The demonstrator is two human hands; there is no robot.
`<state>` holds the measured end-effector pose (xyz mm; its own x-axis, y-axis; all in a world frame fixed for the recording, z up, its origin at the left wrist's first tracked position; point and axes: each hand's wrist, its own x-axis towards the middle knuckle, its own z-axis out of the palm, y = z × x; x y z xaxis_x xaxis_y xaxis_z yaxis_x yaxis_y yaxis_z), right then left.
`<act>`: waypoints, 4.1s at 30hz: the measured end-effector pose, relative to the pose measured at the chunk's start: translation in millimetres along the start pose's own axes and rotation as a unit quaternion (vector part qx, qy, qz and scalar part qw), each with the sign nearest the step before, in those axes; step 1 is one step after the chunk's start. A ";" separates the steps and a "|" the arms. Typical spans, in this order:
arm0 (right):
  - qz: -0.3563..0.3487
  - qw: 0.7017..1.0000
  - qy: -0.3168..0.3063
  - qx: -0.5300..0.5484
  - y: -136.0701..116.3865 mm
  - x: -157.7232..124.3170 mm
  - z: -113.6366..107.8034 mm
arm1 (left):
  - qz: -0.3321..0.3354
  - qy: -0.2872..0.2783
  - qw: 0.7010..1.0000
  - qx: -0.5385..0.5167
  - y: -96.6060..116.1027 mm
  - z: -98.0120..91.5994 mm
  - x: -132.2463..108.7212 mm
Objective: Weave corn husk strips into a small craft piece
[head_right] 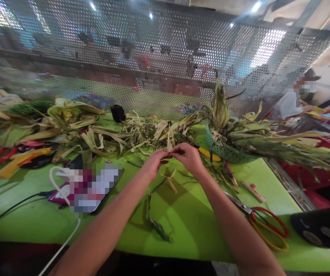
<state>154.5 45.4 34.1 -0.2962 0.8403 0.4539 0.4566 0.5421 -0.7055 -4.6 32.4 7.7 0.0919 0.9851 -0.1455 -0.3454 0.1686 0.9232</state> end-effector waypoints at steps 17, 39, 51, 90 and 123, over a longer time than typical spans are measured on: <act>0.102 0.988 -0.007 0.119 -1.1 0.8 3.0 | 0.088 -0.027 0.987 0.128 2.9 -2.9 0.6; 0.024 1.000 0.018 0.002 2.7 -2.6 7.5 | 0.016 0.018 0.999 0.034 -0.5 1.7 -2.4; 0.062 0.994 0.028 0.087 3.2 -0.7 7.3 | 0.091 -0.022 0.989 0.116 0.3 -1.4 0.5; -0.022 0.999 0.014 -0.035 3.2 -2.2 5.5 | -0.007 0.017 1.000 -0.019 2.2 -0.1 -1.9; 0.172 0.962 0.088 0.192 -15.1 -3.2 16.2 | 0.104 0.038 0.993 0.035 2.1 4.8 -2.1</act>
<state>134.9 34.5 34.5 -0.0208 0.9755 0.2191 0.1491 0.2198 -0.9641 -1.1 30.5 11.6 -0.0466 0.9986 0.0266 -0.2833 -0.0388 0.9583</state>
